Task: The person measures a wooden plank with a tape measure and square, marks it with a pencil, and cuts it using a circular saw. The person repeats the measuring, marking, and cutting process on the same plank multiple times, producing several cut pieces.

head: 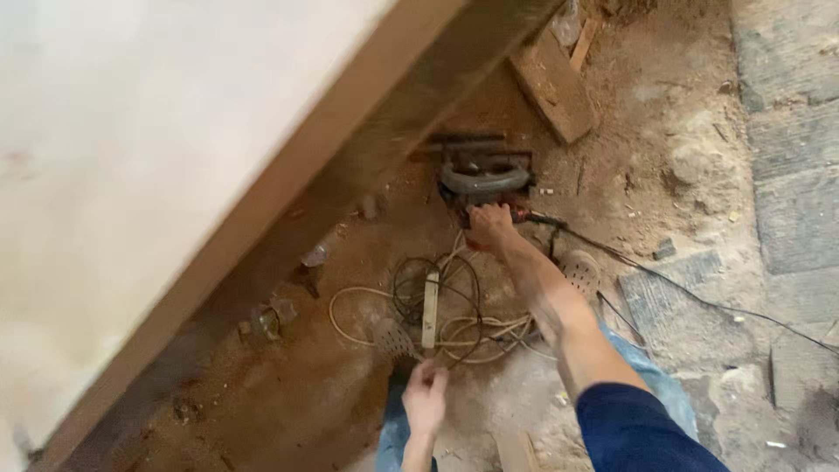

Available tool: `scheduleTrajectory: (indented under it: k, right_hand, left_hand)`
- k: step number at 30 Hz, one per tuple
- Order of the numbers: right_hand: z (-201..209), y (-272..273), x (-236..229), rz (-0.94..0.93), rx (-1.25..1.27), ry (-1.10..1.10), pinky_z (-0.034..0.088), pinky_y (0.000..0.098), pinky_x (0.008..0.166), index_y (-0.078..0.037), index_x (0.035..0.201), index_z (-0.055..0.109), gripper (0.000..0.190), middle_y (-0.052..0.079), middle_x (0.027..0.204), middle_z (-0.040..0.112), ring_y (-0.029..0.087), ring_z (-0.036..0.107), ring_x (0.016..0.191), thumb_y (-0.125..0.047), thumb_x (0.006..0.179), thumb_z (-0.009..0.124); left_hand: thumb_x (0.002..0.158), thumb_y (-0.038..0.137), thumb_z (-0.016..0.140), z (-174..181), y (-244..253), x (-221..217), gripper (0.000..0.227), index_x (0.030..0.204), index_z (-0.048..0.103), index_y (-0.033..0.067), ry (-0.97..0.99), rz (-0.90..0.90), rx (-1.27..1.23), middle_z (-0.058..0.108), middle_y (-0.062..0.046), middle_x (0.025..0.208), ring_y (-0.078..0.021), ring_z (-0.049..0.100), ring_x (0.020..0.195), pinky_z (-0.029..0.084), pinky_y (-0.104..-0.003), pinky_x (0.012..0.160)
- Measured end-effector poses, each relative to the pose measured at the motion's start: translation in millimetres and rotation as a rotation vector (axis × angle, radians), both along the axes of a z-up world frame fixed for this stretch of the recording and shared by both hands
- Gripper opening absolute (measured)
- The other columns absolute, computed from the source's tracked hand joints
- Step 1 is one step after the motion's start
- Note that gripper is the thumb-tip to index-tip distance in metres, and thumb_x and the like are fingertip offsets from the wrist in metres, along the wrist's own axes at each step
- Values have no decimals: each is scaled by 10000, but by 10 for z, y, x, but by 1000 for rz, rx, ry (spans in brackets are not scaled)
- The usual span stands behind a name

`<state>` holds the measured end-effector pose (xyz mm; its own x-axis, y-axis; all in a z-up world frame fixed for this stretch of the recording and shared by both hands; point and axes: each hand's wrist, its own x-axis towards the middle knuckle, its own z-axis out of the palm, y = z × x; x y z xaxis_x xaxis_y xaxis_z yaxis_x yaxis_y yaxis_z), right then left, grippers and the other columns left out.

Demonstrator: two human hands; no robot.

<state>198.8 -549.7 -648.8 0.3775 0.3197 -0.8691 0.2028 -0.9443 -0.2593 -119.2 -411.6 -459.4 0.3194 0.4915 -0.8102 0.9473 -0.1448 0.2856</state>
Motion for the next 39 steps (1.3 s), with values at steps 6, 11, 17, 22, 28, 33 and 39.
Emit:
scheduleTrajectory:
  k: [6, 11, 17, 22, 28, 33, 39]
  right_hand:
    - [571, -153, -475, -264, 9, 30, 599, 511, 751, 73, 1116, 745, 411, 295, 984, 723, 358, 754, 853, -240, 876, 629]
    - [1559, -274, -1658, -401, 263, -181, 575, 516, 850, -46, 1301, 631, 615, 300, 998, 722, 449, 698, 922, -199, 707, 673]
    - [2447, 740, -2225, -16, 47, -142, 580, 521, 842, -132, 1184, 693, 452, 195, 1006, 743, 386, 713, 978, -258, 752, 650]
    - [3004, 1258, -2465, 204, 112, -79, 585, 501, 837, -97, 992, 764, 340, 189, 961, 742, 388, 718, 953, -323, 745, 704]
    - [3956, 1589, -2850, 167, 186, -42, 599, 485, 828, -82, 947, 771, 364, 215, 943, 758, 388, 734, 934, -368, 724, 739]
    - [5011, 1846, -2758, -67, 320, 53, 569, 468, 868, -75, 1172, 683, 673, 245, 1017, 734, 394, 710, 959, -391, 607, 869]
    - [6011, 1598, -2676, -335, 511, -39, 563, 397, 880, -35, 1126, 693, 528, 213, 988, 758, 312, 739, 929, -268, 675, 839]
  left_hand:
    - [880, 389, 709, 415, 229, -424, 491, 1236, 690, 51, -6, -14, -24, 788, -119, 1047, -224, 745, 980, 555, -349, 911]
    - [888, 411, 699, 1002, 533, -471, 479, 1197, 710, 45, -237, -50, -83, 791, -135, 1002, -240, 759, 935, 573, -357, 861]
    - [897, 423, 688, 1639, 1751, -588, 478, 1200, 708, 55, -387, -237, -53, 782, -138, 1010, -238, 757, 934, 583, -362, 846]
    - [945, 383, 625, 2340, 2873, -857, 463, 1332, 644, 129, -105, -335, -5, 777, -84, 1059, -255, 733, 891, 580, -410, 799]
    - [891, 321, 704, 2853, 3310, -1153, 423, 1227, 704, 65, -388, -273, 164, 770, -110, 1055, -214, 740, 898, 575, -357, 859]
    - [893, 301, 720, 3071, 3165, -1222, 424, 1233, 704, 48, -482, -102, 107, 773, -129, 1048, -210, 738, 907, 571, -347, 860]
    - [897, 292, 721, 3327, 2929, -1257, 404, 1220, 719, 48, -505, 0, 62, 783, -120, 1026, -202, 741, 919, 572, -335, 869]
